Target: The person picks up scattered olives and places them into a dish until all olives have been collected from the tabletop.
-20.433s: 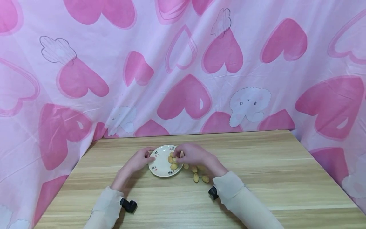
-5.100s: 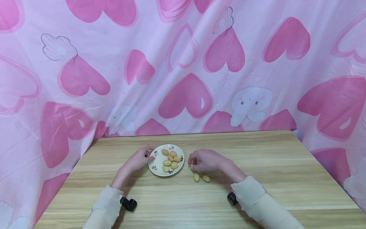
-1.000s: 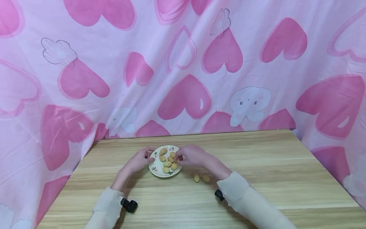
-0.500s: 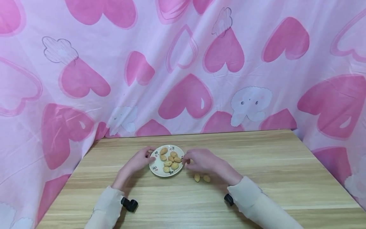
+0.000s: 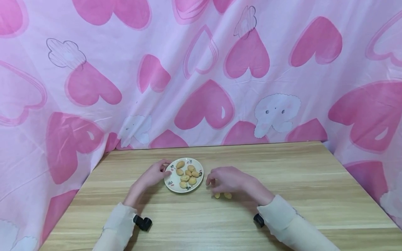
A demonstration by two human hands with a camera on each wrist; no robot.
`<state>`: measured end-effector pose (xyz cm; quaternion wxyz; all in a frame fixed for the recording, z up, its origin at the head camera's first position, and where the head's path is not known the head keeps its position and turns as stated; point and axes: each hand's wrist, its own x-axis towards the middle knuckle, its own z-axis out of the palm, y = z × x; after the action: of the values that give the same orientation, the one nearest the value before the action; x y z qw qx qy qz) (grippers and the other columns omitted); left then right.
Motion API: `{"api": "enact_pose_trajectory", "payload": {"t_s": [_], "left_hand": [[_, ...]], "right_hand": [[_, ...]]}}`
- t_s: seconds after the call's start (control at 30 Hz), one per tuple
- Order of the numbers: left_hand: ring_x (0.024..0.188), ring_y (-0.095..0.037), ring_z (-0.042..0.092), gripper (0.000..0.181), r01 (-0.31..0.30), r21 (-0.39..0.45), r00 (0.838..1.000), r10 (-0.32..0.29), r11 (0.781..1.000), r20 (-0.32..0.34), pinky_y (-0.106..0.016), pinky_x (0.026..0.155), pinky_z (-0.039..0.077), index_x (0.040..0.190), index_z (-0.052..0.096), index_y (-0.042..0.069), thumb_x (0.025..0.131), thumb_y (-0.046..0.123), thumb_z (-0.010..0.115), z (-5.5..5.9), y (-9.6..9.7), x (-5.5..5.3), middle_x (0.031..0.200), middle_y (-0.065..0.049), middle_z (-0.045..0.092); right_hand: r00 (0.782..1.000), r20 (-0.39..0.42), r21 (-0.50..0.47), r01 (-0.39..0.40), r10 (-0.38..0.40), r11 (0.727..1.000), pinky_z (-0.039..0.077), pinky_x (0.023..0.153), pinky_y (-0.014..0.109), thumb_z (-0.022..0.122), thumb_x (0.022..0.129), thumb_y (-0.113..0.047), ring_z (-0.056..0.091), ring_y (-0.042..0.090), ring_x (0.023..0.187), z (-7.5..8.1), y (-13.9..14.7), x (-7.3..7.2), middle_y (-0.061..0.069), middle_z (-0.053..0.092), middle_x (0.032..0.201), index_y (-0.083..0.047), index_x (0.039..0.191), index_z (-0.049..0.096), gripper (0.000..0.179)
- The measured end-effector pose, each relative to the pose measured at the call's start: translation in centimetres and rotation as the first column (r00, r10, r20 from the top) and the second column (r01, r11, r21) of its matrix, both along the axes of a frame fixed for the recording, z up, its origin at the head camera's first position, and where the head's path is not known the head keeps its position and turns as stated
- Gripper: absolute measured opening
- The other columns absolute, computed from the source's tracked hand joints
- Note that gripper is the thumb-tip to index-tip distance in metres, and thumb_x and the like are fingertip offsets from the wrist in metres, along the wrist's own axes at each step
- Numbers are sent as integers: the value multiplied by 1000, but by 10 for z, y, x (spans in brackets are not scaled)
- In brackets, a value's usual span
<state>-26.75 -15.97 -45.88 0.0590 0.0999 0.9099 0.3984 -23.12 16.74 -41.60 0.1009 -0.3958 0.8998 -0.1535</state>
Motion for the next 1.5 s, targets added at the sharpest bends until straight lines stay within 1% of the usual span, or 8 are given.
{"api": "enact_pose_trajectory", "payload": {"t_s": [0.13, 0.27, 0.37, 0.5, 0.63, 0.93, 1.27, 1.5], "left_hand": [[65, -14, 45, 44, 1, 2, 1000, -1, 1000, -1, -26, 57, 37, 133, 58, 5, 90, 10, 67, 0, 1, 0, 75, -2, 51], [66, -14, 45, 44, -1, 1, 1000, 1, 1000, 7, -26, 57, 38, 133, 58, 5, 91, 10, 67, 0, 1, 0, 76, -3, 52], [65, -13, 45, 43, -2, -1, 1000, 2, 1000, 8, -26, 57, 37, 133, 58, 5, 91, 10, 66, 2, 0, 0, 75, -2, 51], [66, -14, 44, 44, -1, 3, 1000, 1, 1000, 8, -27, 57, 37, 133, 58, 4, 91, 9, 66, 2, 0, 2, 74, -2, 50], [66, -14, 45, 44, 9, 16, 1000, -9, 1000, 6, -26, 57, 38, 133, 57, 3, 90, 8, 66, 3, 1, 3, 75, -3, 51], [64, -13, 44, 46, 24, 14, 1000, -24, 1000, -14, -25, 56, 37, 134, 57, 2, 90, 8, 67, 2, 1, 2, 73, -1, 50], [64, -13, 44, 46, 12, 15, 1000, -12, 1000, -7, -25, 56, 37, 134, 57, 3, 89, 8, 67, 2, 1, 2, 73, -2, 50], [64, -14, 44, 47, 3, 14, 1000, -3, 1000, 0, -26, 56, 37, 135, 57, 4, 89, 8, 68, 1, 1, 1, 74, -2, 50]], "right_hand": [[1000, 25, 15, -6, 6, 1000, 51, 86, 32, 80, 82, -36, 60, 5, 90, 0, 5, 2, -17, 64, 97, -28, 108, 73, 28], [996, 84, 39, 9, -13, 999, 48, 80, 28, 83, 78, -38, 57, 5, 86, -1, 8, 3, -19, 61, 94, -31, 106, 72, 31], [991, 129, 39, 19, -24, 999, 45, 74, 24, 83, 78, -35, 55, 6, 81, -3, 9, 3, -18, 60, 90, -31, 104, 72, 29], [989, 143, 39, 21, -27, 999, 43, 71, 23, 82, 80, -30, 53, 5, 77, -7, 9, 3, -15, 58, 86, -31, 100, 71, 23], [994, 111, 36, -4, 0, 999, 43, 70, 22, 80, 81, -27, 53, 4, 76, -9, 9, 2, -14, 57, 86, -32, 100, 71, 21], [999, 28, 4, -46, 46, 999, 48, 79, 25, 75, 83, -27, 58, 6, 84, -4, -2, -1, -18, 57, 95, -34, 103, 71, 22], [999, -11, -34, -38, 38, 999, 48, 80, 26, 72, 85, -27, 60, 10, 85, 1, -15, -4, -19, 58, 99, -33, 104, 72, 20], [998, -33, -48, -63, 62, 997, 48, 79, 25, 71, 85, -26, 61, 13, 85, 1, -24, -5, -14, 59, 103, -28, 108, 72, 24]]}}
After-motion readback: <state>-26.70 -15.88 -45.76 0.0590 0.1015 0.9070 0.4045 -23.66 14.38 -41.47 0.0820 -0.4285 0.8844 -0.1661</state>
